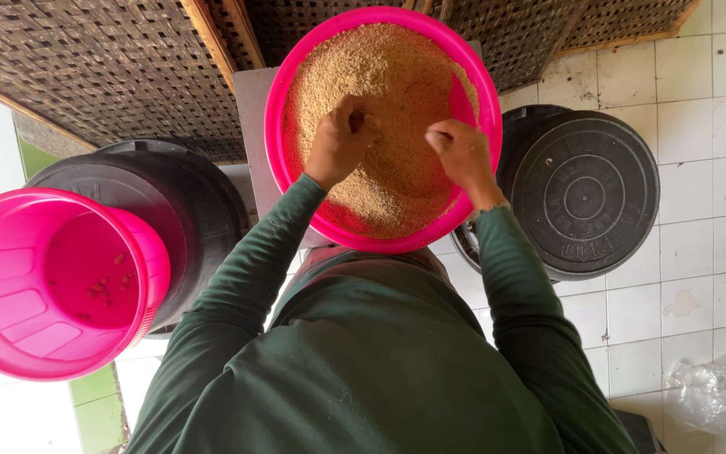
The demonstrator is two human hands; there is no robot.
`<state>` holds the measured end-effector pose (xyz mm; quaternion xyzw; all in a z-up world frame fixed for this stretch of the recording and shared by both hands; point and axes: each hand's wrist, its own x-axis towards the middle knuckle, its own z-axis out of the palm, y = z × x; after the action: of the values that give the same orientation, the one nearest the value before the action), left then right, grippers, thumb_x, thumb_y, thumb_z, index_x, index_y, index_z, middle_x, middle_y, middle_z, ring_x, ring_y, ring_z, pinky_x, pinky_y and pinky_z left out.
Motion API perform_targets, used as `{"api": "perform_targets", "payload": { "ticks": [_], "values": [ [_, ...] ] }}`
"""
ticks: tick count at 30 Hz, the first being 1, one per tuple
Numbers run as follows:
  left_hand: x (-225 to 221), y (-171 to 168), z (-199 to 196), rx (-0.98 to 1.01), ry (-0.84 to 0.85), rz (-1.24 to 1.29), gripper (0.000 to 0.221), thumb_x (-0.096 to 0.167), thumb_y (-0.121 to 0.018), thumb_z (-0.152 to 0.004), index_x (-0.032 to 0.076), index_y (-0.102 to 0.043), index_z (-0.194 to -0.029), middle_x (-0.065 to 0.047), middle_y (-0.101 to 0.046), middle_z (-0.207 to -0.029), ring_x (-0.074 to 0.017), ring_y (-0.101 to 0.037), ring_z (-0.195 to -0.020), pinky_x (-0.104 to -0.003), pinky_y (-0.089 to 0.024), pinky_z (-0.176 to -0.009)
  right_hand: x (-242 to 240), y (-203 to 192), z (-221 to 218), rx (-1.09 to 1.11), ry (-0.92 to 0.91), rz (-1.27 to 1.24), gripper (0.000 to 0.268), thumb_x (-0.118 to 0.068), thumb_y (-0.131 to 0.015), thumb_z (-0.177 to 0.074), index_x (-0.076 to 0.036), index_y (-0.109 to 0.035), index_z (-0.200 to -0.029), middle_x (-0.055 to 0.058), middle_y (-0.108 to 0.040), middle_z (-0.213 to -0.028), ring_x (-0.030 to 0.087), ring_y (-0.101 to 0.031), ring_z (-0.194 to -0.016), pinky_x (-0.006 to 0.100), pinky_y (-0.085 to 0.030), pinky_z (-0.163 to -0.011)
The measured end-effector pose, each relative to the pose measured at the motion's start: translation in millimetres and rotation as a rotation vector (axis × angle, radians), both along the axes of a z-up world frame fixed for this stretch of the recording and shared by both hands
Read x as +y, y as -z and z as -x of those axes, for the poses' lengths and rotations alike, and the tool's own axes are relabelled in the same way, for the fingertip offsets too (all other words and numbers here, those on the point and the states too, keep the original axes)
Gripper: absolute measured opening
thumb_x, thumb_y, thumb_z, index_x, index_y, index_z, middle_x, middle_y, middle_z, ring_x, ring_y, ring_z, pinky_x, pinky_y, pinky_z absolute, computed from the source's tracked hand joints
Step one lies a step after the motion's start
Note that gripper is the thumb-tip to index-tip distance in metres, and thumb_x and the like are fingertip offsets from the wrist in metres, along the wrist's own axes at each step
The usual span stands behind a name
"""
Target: The person mixes a brown granular substance in a pink basin by hand, occasionally picking up small clumps to break them apart and stirring the mixture thoroughly.
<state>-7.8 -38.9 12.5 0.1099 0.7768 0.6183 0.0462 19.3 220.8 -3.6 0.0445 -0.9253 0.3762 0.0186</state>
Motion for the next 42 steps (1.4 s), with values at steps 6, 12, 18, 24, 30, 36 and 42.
{"api": "perform_targets", "payload": {
  "ticks": [6, 12, 18, 24, 30, 36, 42],
  "values": [
    [-3.6, -5.4, -4.7, 0.073, 0.054, 0.074, 0.008, 0.012, -0.072, -0.1, 0.008, -0.074, -0.107, -0.007, -0.076, -0.095, -0.0111, -0.074, -0.081, -0.027, -0.065, -0.073, -49.4, 24.9, 6.7, 0.148, -0.207, -0.064, 0.013, -0.023, -0.074, -0.095, -0.014, -0.075, -0.105, 0.005, -0.065, -0.087, 0.025, -0.066, -0.078, 0.041, -0.056, -0.069],
    [-6.8, -6.9, -5.2, 0.223, 0.081, 0.084, 0.02, 0.013, -0.075, -0.097, 0.008, -0.076, -0.116, -0.006, -0.077, -0.104, -0.0137, -0.076, -0.089, -0.028, -0.066, -0.08, -54.5, 49.2, 13.5, 0.32, -0.214, -0.085, 0.015, -0.025, -0.072, -0.094, -0.014, -0.063, -0.102, 0.005, -0.064, -0.094, 0.022, -0.067, -0.084, 0.035, -0.058, -0.072],
    [-2.5, -3.1, -1.4, 0.053, 0.048, 0.096, 0.019, 0.013, -0.066, -0.103, 0.005, -0.072, -0.12, -0.008, -0.076, -0.096, -0.0119, -0.075, -0.077, -0.028, -0.064, -0.068, -22.4, 14.5, 3.2, 0.044, -0.13, 0.209, 0.02, -0.024, -0.068, -0.106, -0.005, -0.066, -0.112, 0.007, -0.073, -0.103, 0.019, -0.073, -0.089, 0.032, -0.06, -0.078],
    [12.7, 2.2, 1.1, 0.067, 0.027, 0.013, 0.014, 0.004, -0.066, -0.1, 0.002, -0.07, -0.113, -0.007, -0.075, -0.087, -0.012, -0.071, -0.07, -0.027, -0.059, -0.065, -11.2, -6.9, -4.3, -0.165, -0.107, 0.283, 0.021, -0.022, -0.063, -0.103, -0.007, -0.068, -0.116, 0.009, -0.075, -0.103, 0.02, -0.074, -0.087, 0.035, -0.058, -0.073],
    [9.5, -1.3, -3.7, 0.155, 0.003, 0.118, 0.01, 0.011, -0.07, -0.101, 0.003, -0.073, -0.108, -0.007, -0.077, -0.088, -0.0127, -0.069, -0.069, -0.029, -0.058, -0.062, 13.5, 2.7, -28.7, -0.127, -0.055, 0.04, 0.014, -0.016, -0.072, -0.096, -0.005, -0.073, -0.104, 0.014, -0.074, -0.094, 0.029, -0.072, -0.084, 0.042, -0.056, -0.074],
    [2.5, -12.3, -10.3, 0.181, -0.064, 0.149, 0.011, 0.007, -0.07, -0.101, 0.001, -0.073, -0.109, -0.01, -0.074, -0.094, -0.0149, -0.07, -0.077, -0.031, -0.058, -0.069, 36.5, 46.2, -11.9, -0.15, 0.112, 0.031, 0.016, -0.016, -0.067, -0.099, -0.004, -0.073, -0.109, 0.017, -0.074, -0.091, 0.033, -0.073, -0.083, 0.046, -0.056, -0.072],
    [7.4, -27.1, -22.0, 0.246, -0.008, 0.219, 0.016, 0.003, -0.069, -0.098, 0.001, -0.073, -0.113, -0.013, -0.07, -0.091, -0.021, -0.067, -0.071, -0.035, -0.056, -0.065, 61.5, 151.3, 44.9, 0.179, -0.033, -0.411, 0.014, -0.005, -0.062, -0.092, 0.0, -0.072, -0.1, 0.024, -0.07, -0.091, 0.045, -0.067, -0.088, 0.056, -0.053, -0.076]
  ]
}}
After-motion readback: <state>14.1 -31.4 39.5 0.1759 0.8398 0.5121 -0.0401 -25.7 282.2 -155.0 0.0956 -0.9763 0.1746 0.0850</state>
